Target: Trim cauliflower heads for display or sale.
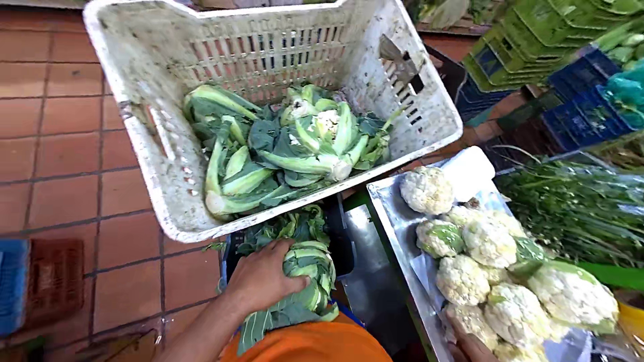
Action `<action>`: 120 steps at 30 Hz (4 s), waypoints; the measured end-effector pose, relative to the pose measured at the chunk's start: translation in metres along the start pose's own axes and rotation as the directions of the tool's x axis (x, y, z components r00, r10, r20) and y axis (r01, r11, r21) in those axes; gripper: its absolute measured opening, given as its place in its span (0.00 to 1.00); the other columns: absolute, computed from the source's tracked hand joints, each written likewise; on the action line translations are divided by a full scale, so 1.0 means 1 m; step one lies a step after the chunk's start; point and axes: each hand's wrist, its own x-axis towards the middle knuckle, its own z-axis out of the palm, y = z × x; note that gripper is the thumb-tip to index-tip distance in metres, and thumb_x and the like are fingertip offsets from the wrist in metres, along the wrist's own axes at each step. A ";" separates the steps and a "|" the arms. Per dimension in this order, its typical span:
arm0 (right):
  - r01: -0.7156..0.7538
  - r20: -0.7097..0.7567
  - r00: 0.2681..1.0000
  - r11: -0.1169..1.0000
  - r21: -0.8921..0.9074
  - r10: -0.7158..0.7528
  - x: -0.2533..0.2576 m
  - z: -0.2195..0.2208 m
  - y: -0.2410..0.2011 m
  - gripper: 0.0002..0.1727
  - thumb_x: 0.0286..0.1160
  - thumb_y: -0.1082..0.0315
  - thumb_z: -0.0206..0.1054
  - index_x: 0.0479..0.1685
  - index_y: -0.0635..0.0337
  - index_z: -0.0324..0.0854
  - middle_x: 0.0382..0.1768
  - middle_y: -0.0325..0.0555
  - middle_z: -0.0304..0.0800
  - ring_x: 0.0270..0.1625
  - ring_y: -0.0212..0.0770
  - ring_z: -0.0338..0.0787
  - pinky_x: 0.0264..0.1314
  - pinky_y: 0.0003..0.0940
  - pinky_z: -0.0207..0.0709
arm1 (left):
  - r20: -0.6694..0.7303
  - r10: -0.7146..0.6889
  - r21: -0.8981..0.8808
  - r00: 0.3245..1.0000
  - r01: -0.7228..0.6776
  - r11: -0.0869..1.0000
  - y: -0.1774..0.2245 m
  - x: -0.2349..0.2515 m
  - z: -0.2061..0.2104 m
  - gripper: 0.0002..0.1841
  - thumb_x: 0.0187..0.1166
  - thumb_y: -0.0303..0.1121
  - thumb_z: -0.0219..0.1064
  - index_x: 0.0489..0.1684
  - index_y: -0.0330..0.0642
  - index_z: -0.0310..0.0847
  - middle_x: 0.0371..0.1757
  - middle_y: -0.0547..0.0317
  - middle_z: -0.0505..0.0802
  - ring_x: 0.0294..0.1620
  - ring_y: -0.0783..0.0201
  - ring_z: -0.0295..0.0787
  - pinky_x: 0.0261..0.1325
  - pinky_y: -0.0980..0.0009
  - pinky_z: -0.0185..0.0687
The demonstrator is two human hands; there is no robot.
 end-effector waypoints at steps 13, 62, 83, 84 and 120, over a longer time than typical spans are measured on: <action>-0.189 -0.485 0.859 0.982 0.001 0.165 0.094 0.100 -0.011 0.23 0.80 0.70 0.59 0.73 0.65 0.81 0.64 0.76 0.81 0.64 0.78 0.82 0.65 0.73 0.74 | -0.191 0.122 -0.055 0.974 -0.135 0.989 -0.011 0.001 0.007 0.42 0.63 0.75 0.68 0.73 0.57 0.80 0.82 0.71 0.77 0.79 0.66 0.75 0.82 0.54 0.70; -0.232 0.259 0.943 0.148 0.961 -0.207 0.216 0.102 -0.164 0.53 0.45 0.71 0.80 0.84 0.52 0.59 0.66 0.61 0.83 0.60 0.56 0.90 0.56 0.54 0.90 | -0.017 -0.159 -0.887 0.987 0.059 0.457 -0.060 0.056 0.073 0.68 0.51 0.51 0.90 0.93 0.44 0.40 0.75 0.37 0.80 0.73 0.47 0.82 0.73 0.45 0.80; -0.200 0.278 0.948 0.394 0.897 -0.151 0.195 0.034 -0.208 0.48 0.43 0.71 0.84 0.77 0.56 0.67 0.57 0.59 0.89 0.51 0.55 0.94 0.44 0.50 0.93 | 0.128 -0.001 -0.991 0.992 0.128 -0.028 -0.094 0.076 0.064 0.34 0.89 0.63 0.44 0.72 0.42 0.76 0.54 0.46 0.92 0.54 0.53 0.92 0.59 0.52 0.88; -0.189 0.275 0.947 0.406 0.894 -0.166 0.191 0.024 -0.212 0.48 0.44 0.71 0.84 0.77 0.56 0.66 0.57 0.59 0.89 0.50 0.55 0.94 0.44 0.49 0.93 | 0.134 -0.012 -0.990 0.991 0.134 -0.048 -0.091 0.078 0.062 0.35 0.90 0.63 0.38 0.69 0.42 0.77 0.50 0.47 0.93 0.51 0.55 0.92 0.55 0.53 0.89; -0.030 -0.009 0.995 0.375 0.927 0.103 0.186 -0.074 -0.132 0.27 0.70 0.65 0.62 0.73 0.54 0.78 0.49 0.46 0.92 0.43 0.38 0.94 0.41 0.37 0.91 | -0.376 0.273 -0.640 0.885 -0.036 -0.768 -0.101 0.012 0.082 0.36 0.81 0.70 0.46 0.59 0.49 0.86 0.51 0.48 0.95 0.52 0.56 0.94 0.55 0.55 0.91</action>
